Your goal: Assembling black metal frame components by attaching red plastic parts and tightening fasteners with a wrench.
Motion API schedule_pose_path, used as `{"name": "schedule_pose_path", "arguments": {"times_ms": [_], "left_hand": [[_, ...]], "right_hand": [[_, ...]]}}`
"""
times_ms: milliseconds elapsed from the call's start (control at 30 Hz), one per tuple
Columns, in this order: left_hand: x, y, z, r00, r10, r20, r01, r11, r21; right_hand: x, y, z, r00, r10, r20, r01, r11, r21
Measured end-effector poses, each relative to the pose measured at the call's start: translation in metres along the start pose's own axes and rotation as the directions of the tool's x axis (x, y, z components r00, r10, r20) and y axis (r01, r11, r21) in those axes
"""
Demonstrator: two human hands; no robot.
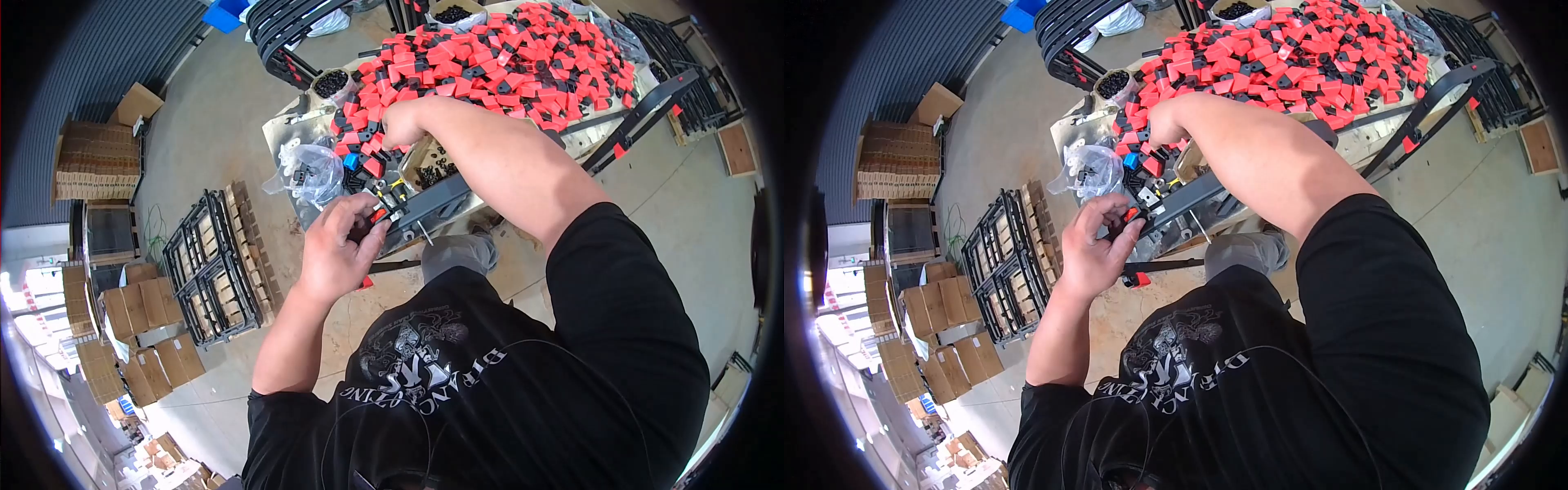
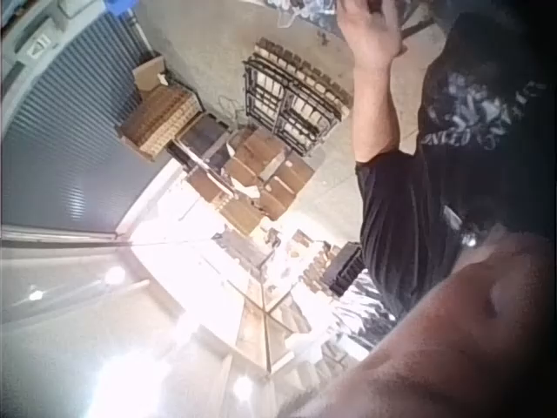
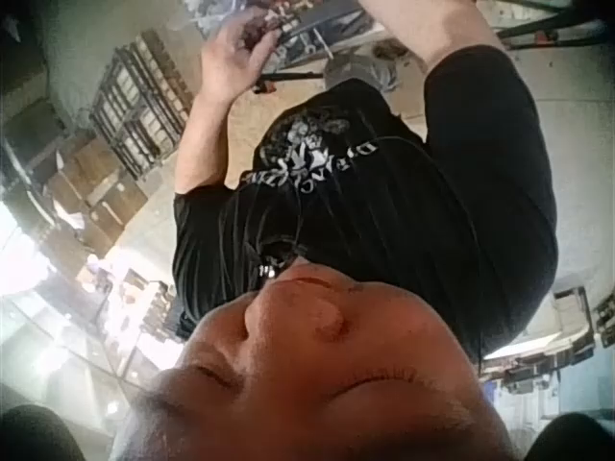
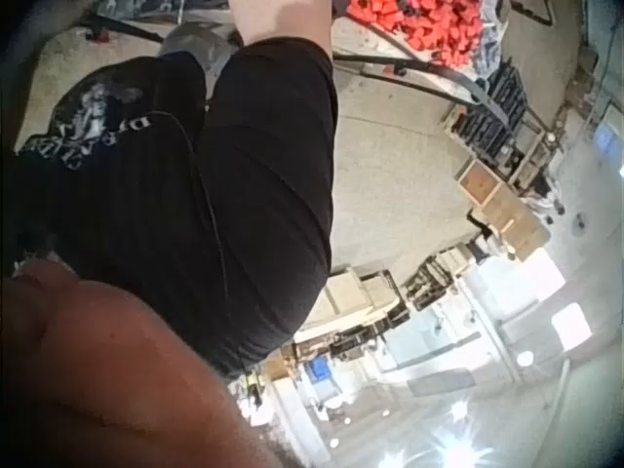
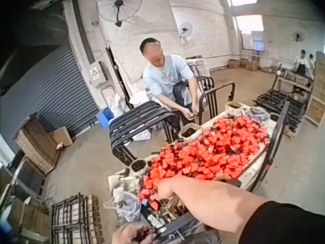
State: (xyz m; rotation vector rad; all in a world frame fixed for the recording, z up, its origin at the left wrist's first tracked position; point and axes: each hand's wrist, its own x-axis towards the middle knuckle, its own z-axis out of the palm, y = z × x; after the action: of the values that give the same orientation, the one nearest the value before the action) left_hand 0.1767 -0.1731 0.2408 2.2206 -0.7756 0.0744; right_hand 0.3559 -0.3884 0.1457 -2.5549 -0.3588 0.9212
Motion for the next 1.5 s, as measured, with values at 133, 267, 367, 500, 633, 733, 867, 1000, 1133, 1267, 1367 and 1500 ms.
{"name": "schedule_pose_path", "arguments": {"times_ms": [133, 267, 367, 500, 633, 733, 867, 1000, 1133, 1267, 1367, 1500], "left_hand": [[0.007, 0.005, 0.000, 0.990, 0.091, 0.108, -0.100, 0.992, 0.076], [0.008, 0.013, 0.001, 0.984, -0.101, 0.146, 0.105, 0.994, -0.022], [0.005, 0.009, 0.000, 0.966, -0.213, 0.148, 0.235, 0.960, -0.152], [0.007, 0.015, -0.005, 0.972, -0.160, 0.170, 0.147, 0.985, 0.089], [0.010, 0.011, 0.004, 0.994, 0.049, 0.102, -0.067, 0.981, 0.183], [0.011, 0.012, 0.005, 0.986, 0.061, 0.157, -0.096, 0.968, 0.232], [0.012, 0.014, 0.011, 0.977, 0.094, 0.191, -0.148, 0.945, 0.293], [0.007, 0.010, 0.017, 0.978, 0.105, 0.180, -0.160, 0.931, 0.329], [0.005, 0.018, 0.018, 0.970, 0.163, 0.179, -0.228, 0.867, 0.444], [-0.008, 0.017, 0.030, 0.976, 0.158, 0.147, -0.215, 0.763, 0.610], [-0.016, 0.013, 0.035, 0.977, 0.176, 0.117, -0.209, 0.717, 0.665], [-0.016, 0.012, 0.035, 0.982, 0.160, 0.098, -0.186, 0.765, 0.616]], "right_hand": [[-0.004, 0.003, -0.002, 1.000, 0.002, -0.010, -0.002, 1.000, 0.004], [-0.008, 0.006, -0.003, 0.999, 0.009, -0.039, -0.008, 0.999, 0.039], [-0.010, 0.003, -0.005, 1.000, -0.005, -0.016, 0.006, 0.999, 0.047], [-0.002, 0.007, -0.001, 1.000, 0.013, -0.016, -0.012, 0.997, 0.071], [-0.003, 0.005, -0.005, 1.000, -0.016, 0.013, 0.016, 0.998, 0.060], [-0.003, 0.004, -0.006, 1.000, -0.023, 0.014, 0.022, 0.998, 0.063], [-0.004, 0.005, -0.006, 0.999, -0.032, -0.022, 0.033, 0.998, 0.045], [-0.009, 0.002, -0.010, 0.999, -0.018, 0.037, 0.016, 0.998, 0.064], [-0.001, 0.006, -0.006, 0.999, -0.044, 0.000, 0.044, 0.998, 0.052], [-0.004, 0.003, -0.009, 0.999, -0.019, 0.039, 0.017, 0.998, 0.054], [-0.005, 0.004, -0.008, 0.999, -0.037, 0.025, 0.035, 0.997, 0.067], [-0.006, 0.003, -0.008, 0.998, -0.043, 0.042, 0.041, 0.998, 0.055]]}}
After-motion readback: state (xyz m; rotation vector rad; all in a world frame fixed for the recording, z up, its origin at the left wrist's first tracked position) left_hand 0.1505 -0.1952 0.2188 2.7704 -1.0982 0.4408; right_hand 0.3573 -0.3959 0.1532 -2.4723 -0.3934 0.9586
